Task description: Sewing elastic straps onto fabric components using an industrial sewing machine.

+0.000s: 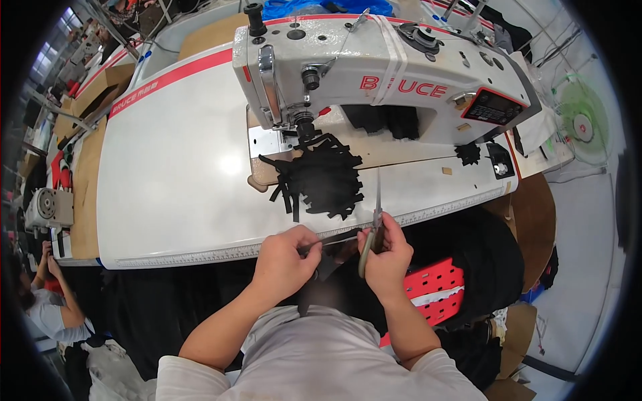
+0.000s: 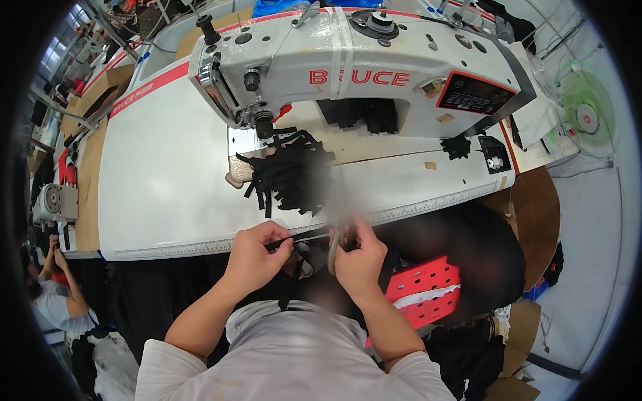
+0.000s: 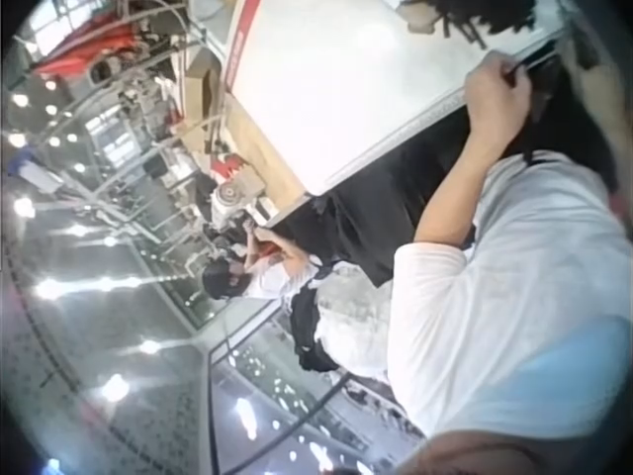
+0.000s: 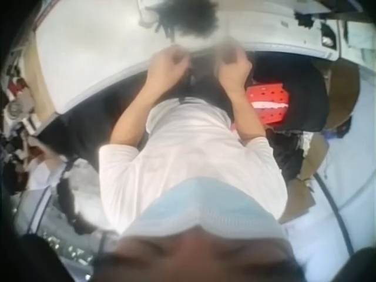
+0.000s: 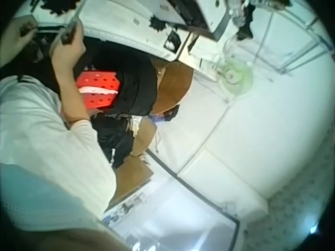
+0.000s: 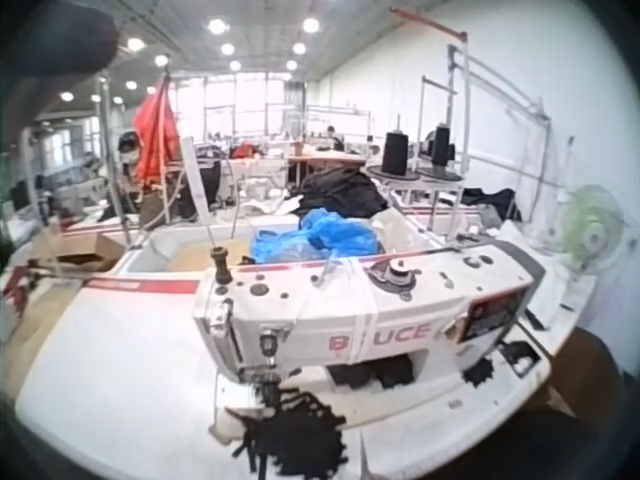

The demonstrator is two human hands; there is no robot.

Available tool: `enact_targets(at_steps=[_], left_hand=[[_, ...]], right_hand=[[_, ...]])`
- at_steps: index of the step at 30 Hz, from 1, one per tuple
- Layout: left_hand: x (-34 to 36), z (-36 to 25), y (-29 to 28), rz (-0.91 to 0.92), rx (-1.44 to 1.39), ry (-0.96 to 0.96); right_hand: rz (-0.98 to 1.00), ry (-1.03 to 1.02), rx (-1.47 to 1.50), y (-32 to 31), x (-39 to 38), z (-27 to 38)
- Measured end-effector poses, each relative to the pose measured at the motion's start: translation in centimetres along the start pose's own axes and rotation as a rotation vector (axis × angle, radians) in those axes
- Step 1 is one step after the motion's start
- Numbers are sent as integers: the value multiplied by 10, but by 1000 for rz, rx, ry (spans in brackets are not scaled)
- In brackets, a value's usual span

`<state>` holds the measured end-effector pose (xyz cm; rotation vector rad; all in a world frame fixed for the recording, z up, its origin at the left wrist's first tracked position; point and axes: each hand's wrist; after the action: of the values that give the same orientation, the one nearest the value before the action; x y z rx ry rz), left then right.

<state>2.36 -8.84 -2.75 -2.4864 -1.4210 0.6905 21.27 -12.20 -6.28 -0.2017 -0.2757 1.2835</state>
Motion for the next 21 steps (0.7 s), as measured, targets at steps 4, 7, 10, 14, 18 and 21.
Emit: enact_targets(at_steps=[4, 7, 10, 14, 18, 21], left_hand=[[0, 0, 2, -11, -21, -25], [1, 8, 6, -87, -28, 74], [1, 7, 6, -81, -15, 50], [1, 4, 6, -95, 15, 61], [1, 4, 6, -89, -18, 42], [2, 2, 5, -95, 1, 42]], right_hand=[[-8, 17, 17, 1, 0, 4], [74, 122, 11, -3, -3, 5], [71, 137, 37, -3, -3, 6], [71, 133, 35, -3, -3, 5], [27, 66, 24, 1, -1, 3], [-19, 7, 23, 3, 1, 5]])
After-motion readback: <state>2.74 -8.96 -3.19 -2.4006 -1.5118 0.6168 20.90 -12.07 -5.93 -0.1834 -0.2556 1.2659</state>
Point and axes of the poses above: each hand's wrist, its own x-axis towards the middle knuckle, its own y-axis out of the palm, z = x × y, and after that the axes turned 12 degrees about z, right-handed
